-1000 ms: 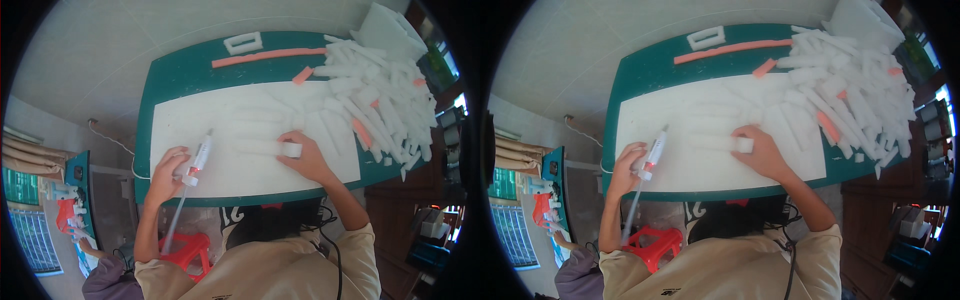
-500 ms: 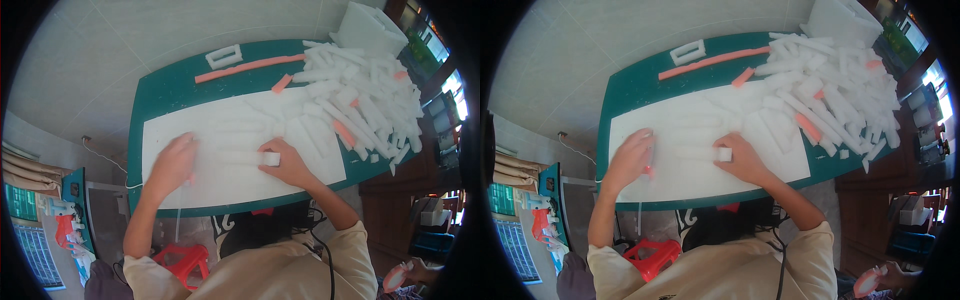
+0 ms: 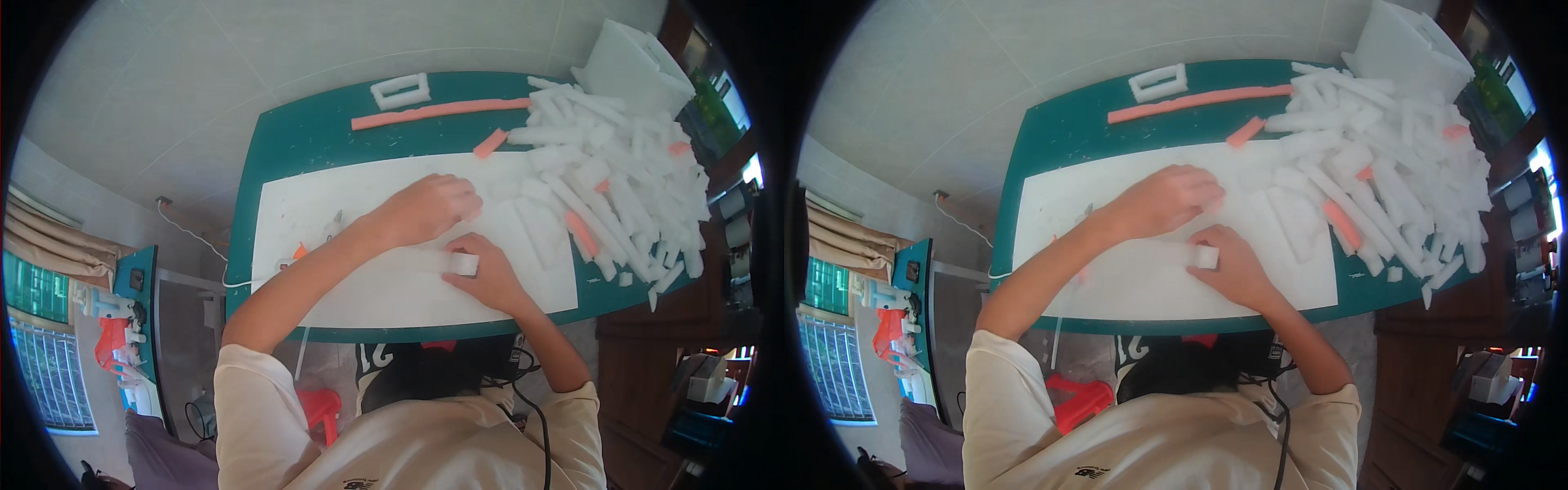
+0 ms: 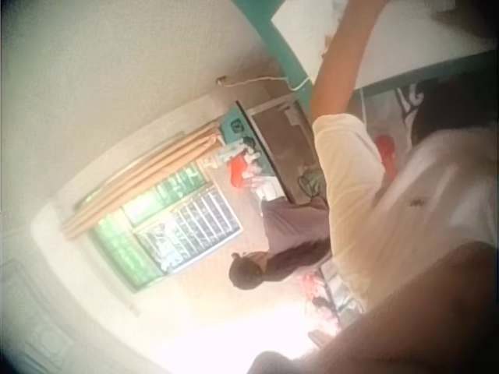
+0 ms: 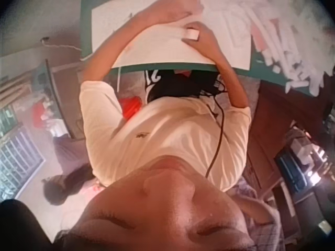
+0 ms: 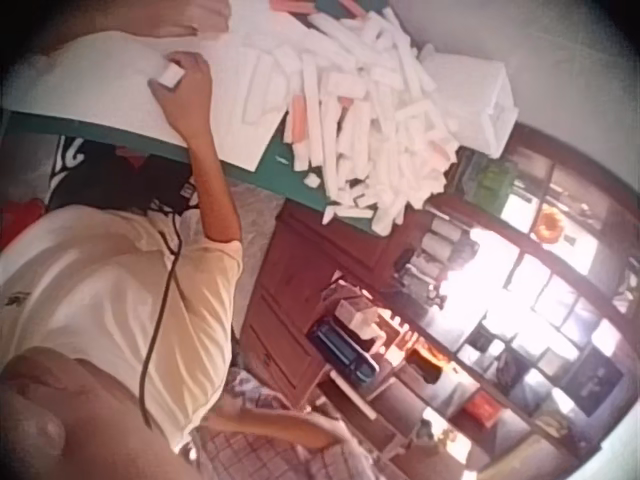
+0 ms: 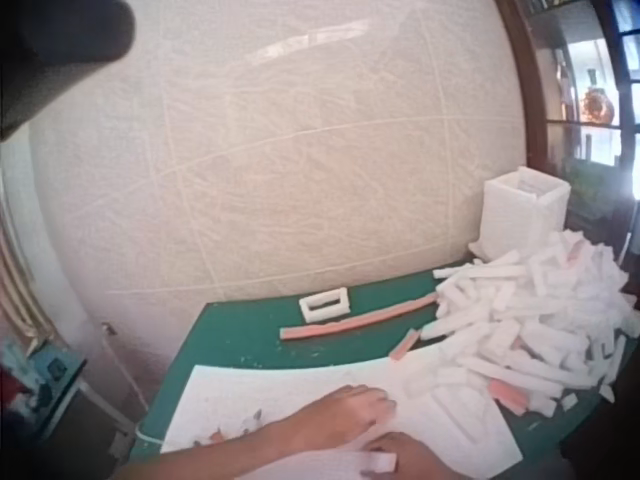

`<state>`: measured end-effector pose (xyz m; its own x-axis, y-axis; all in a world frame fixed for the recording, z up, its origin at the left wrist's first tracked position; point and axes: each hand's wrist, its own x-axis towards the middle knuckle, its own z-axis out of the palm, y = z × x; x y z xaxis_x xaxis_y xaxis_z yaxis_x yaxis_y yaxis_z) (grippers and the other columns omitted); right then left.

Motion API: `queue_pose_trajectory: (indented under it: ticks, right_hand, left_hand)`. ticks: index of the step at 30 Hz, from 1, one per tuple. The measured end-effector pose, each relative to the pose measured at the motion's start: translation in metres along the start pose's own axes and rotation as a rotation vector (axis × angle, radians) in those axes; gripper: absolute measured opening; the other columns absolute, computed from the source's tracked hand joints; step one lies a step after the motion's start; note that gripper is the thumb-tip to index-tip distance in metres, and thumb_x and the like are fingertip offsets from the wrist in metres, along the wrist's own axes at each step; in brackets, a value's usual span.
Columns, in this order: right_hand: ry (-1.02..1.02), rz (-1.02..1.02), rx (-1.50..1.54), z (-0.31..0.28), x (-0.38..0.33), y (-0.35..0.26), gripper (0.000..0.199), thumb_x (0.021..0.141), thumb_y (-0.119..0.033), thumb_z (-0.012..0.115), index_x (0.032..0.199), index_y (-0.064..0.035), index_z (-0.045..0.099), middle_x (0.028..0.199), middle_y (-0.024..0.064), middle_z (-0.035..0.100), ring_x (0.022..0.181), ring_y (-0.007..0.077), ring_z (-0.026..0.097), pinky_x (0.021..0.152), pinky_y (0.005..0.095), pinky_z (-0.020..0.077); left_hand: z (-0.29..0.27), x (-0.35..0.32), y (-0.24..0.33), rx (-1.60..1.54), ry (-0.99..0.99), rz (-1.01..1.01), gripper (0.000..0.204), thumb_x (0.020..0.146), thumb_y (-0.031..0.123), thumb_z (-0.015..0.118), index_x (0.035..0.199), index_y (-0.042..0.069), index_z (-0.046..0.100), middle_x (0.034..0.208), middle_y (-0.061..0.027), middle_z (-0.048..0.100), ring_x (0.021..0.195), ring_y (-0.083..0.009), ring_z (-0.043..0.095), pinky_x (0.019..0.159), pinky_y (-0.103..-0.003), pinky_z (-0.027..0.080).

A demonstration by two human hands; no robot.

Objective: Using a hot glue gun to assemble rectangular frames from small foam pieces.

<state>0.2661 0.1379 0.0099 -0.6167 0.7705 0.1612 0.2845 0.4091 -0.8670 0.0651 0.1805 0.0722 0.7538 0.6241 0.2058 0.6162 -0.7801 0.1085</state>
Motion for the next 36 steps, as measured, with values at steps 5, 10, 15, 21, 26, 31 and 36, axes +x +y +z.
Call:
queue_pose_trajectory:
  ticks: [5, 10, 15, 21, 26, 31, 36]
  right_hand:
    - [0.013, -0.041, -0.007, -0.002, 0.005, 0.004, 0.037, 0.073, -0.011, 0.077, 0.106, -0.0046, 0.063, 0.104, 0.0103, 0.062, 0.101, 0.0281, 0.059, 0.086, 0.0343, 0.0474]
    - [0.028, 0.027, 0.086, -0.002, 0.006, 0.002, 0.038, 0.071, -0.008, 0.077, 0.106, -0.0037, 0.063, 0.105, 0.0103, 0.065, 0.099, 0.0265, 0.062, 0.086, 0.0327, 0.0477]
    - [0.011, 0.051, 0.060, -0.004, 0.007, -0.001, 0.036, 0.070, -0.006, 0.078, 0.103, -0.0033, 0.063, 0.105, 0.0101, 0.066, 0.099, 0.0254, 0.062, 0.088, 0.0319, 0.0475]
    - [-0.041, 0.072, 0.025, -0.007, 0.008, -0.006, 0.033, 0.073, -0.003, 0.077, 0.103, -0.0011, 0.064, 0.104, 0.0075, 0.064, 0.100, 0.0181, 0.060, 0.088, 0.0285, 0.0487]
    - [-0.039, 0.064, 0.005, -0.007, 0.009, -0.009, 0.031, 0.073, -0.004, 0.077, 0.101, -0.0005, 0.064, 0.101, 0.0085, 0.064, 0.098, 0.0196, 0.060, 0.089, 0.0292, 0.0477]
    - [-0.039, 0.071, -0.007, -0.009, 0.010, -0.011, 0.032, 0.073, -0.005, 0.077, 0.101, -0.0001, 0.064, 0.100, 0.0090, 0.064, 0.098, 0.0200, 0.060, 0.089, 0.0294, 0.0485]
    - [-0.055, 0.097, 0.010, -0.009, 0.010, -0.008, 0.032, 0.073, -0.005, 0.078, 0.101, -0.0003, 0.064, 0.103, 0.0073, 0.063, 0.097, 0.0181, 0.060, 0.083, 0.0276, 0.0503]
  left_hand:
    - [-0.052, -0.080, 0.024, -0.489, 0.285, -0.513, 0.031, 0.084, 0.012, 0.070, 0.112, 0.003, 0.063, 0.109, -0.0121, 0.067, 0.100, -0.0254, 0.065, 0.089, -0.034, 0.051]
    - [-0.026, -0.137, 0.033, -0.696, 0.345, -0.678, 0.034, 0.083, 0.010, 0.070, 0.116, 0.005, 0.062, 0.110, -0.0092, 0.068, 0.099, -0.0234, 0.066, 0.089, -0.033, 0.051]
    - [-0.008, -0.140, 0.038, -0.643, 0.280, -0.671, 0.036, 0.083, 0.011, 0.071, 0.117, 0.005, 0.061, 0.111, -0.0085, 0.068, 0.100, -0.0243, 0.066, 0.089, -0.034, 0.051]
    - [-0.006, -0.141, 0.033, -0.608, 0.231, -0.681, 0.033, 0.084, 0.013, 0.071, 0.114, 0.005, 0.062, 0.109, -0.0097, 0.067, 0.099, -0.0277, 0.065, 0.088, -0.036, 0.050]
    - [-0.008, -0.140, 0.038, -0.473, 0.200, -0.623, 0.032, 0.084, 0.014, 0.071, 0.113, 0.005, 0.062, 0.109, -0.0118, 0.066, 0.098, -0.0320, 0.064, 0.088, -0.039, 0.050]
    - [-0.005, -0.141, 0.041, -0.419, 0.204, -0.604, 0.030, 0.084, 0.011, 0.070, 0.112, 0.005, 0.063, 0.105, -0.0147, 0.065, 0.097, -0.0340, 0.063, 0.085, -0.040, 0.051]
    - [-0.004, -0.137, 0.044, -0.373, 0.207, -0.568, 0.029, 0.085, 0.009, 0.068, 0.113, 0.004, 0.062, 0.102, -0.0158, 0.064, 0.096, -0.0350, 0.062, 0.083, -0.040, 0.051]
